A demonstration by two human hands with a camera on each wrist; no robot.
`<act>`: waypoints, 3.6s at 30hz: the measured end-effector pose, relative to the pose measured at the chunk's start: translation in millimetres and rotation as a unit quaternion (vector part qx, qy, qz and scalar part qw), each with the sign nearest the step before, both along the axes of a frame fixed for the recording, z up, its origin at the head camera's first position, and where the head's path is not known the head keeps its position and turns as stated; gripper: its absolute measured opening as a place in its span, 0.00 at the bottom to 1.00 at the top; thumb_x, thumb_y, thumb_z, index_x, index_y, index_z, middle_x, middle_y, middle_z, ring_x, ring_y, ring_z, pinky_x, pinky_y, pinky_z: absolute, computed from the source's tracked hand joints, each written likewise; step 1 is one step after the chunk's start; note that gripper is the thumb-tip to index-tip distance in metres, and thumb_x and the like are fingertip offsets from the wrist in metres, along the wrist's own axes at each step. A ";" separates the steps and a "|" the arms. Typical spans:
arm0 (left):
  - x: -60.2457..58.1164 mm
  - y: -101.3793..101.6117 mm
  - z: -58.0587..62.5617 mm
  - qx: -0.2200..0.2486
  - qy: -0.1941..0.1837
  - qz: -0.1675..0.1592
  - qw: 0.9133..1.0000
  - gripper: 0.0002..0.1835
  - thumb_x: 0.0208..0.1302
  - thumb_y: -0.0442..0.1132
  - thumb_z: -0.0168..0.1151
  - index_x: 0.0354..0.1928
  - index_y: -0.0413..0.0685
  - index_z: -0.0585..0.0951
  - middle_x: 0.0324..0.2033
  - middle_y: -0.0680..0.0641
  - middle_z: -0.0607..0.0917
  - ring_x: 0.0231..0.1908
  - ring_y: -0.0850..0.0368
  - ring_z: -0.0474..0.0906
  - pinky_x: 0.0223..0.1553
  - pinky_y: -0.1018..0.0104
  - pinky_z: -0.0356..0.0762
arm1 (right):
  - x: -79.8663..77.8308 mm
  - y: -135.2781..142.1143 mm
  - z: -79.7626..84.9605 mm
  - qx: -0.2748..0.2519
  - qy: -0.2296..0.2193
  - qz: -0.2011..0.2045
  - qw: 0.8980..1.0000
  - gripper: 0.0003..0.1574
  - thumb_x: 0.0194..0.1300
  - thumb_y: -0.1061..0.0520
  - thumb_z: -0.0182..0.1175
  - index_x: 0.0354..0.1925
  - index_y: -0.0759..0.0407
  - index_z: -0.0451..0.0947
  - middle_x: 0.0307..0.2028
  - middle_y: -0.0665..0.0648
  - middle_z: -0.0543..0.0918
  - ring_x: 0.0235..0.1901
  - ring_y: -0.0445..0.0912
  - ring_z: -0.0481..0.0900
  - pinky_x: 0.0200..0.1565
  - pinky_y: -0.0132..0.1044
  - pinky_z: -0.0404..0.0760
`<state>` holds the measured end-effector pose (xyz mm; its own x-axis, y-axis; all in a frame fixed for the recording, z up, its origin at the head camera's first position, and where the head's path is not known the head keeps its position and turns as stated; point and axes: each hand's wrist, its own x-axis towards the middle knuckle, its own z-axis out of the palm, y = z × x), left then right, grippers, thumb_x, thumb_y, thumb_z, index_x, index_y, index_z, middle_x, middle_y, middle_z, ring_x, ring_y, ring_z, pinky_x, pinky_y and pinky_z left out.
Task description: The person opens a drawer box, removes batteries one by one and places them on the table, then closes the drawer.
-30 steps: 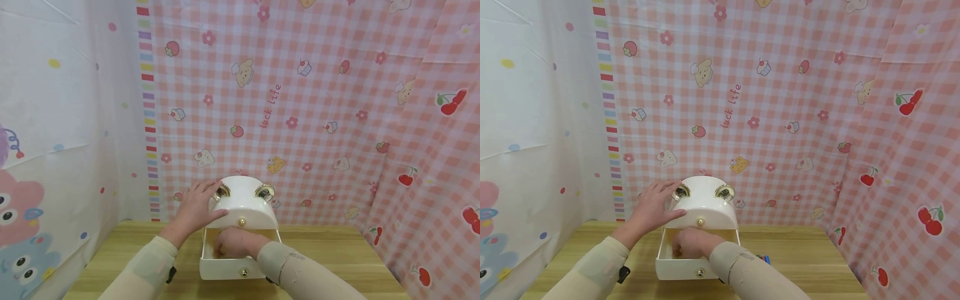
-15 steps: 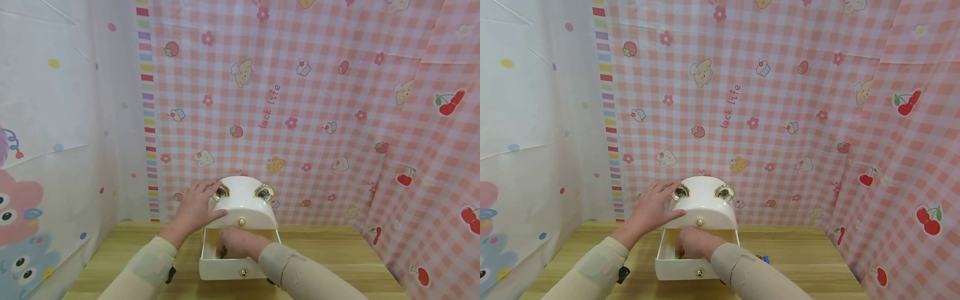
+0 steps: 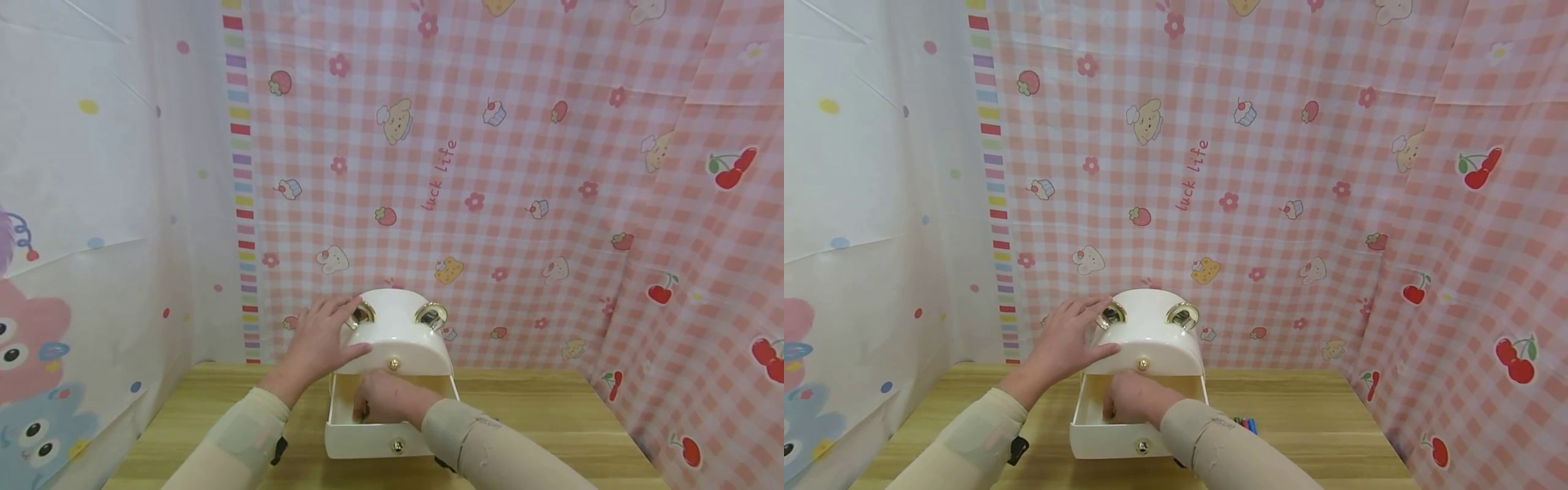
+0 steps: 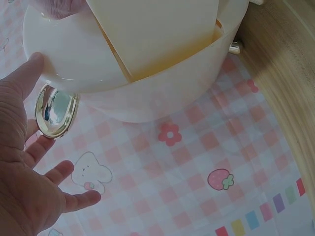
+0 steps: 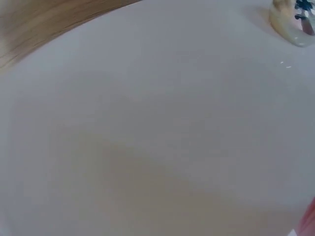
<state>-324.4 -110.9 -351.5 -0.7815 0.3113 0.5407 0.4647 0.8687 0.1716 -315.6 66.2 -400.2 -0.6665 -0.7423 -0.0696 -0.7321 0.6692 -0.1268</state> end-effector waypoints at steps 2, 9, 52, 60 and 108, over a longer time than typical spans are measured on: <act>-0.1 0.1 -0.7 0.001 -0.001 0.000 1.000 0.49 0.60 0.65 0.77 0.78 0.51 0.73 0.74 0.43 0.76 0.73 0.40 0.70 0.67 0.30 0.73 | 0.2 1.6 1.1 -0.007 -0.014 -0.009 1.000 0.04 0.64 0.55 0.76 0.39 0.50 0.94 0.35 0.42 0.93 0.35 0.29 0.80 0.41 0.21 0.79; -0.6 0.1 -1.5 0.004 -0.002 0.000 1.000 0.49 0.60 0.64 0.77 0.78 0.51 0.73 0.74 0.44 0.76 0.73 0.40 0.70 0.68 0.29 0.72 | 1.3 9.3 7.7 -0.059 -0.107 -0.047 0.991 0.09 0.67 0.52 0.72 0.43 0.54 0.93 0.38 0.47 0.94 0.39 0.32 0.87 0.45 0.25 0.84; -2.4 -2.4 -5.2 0.004 -0.002 -0.002 1.000 0.49 0.59 0.65 0.77 0.78 0.51 0.73 0.74 0.43 0.76 0.72 0.40 0.70 0.66 0.31 0.72 | 32.8 131.2 73.1 -0.233 -0.274 -0.155 0.920 0.22 0.66 0.53 0.75 0.54 0.62 0.85 0.48 0.52 0.90 0.50 0.46 0.86 0.58 0.48 0.87; -1.6 -2.2 -4.2 0.005 -0.003 -0.003 1.000 0.49 0.60 0.65 0.77 0.78 0.51 0.72 0.74 0.43 0.76 0.73 0.40 0.70 0.66 0.30 0.72 | 36.6 152.3 76.4 -0.241 -0.261 -0.159 0.921 0.23 0.66 0.53 0.75 0.55 0.61 0.84 0.51 0.55 0.90 0.54 0.48 0.85 0.62 0.51 0.86; -1.5 -3.6 -2.3 -0.001 -0.022 -0.004 1.000 0.50 0.61 0.66 0.75 0.80 0.53 0.70 0.76 0.44 0.74 0.75 0.38 0.67 0.68 0.28 0.70 | 10.5 260.3 15.1 -0.149 -0.038 -0.263 0.953 0.47 0.50 0.59 0.83 0.67 0.55 0.77 0.54 0.56 0.89 0.57 0.57 0.86 0.59 0.63 0.85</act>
<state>-325.9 -114.5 -353.8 -0.8025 0.3185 0.5046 0.4631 0.8657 0.1900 -305.0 326.6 -385.1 -0.9531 -0.3013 0.0290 -0.2866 0.8674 -0.4068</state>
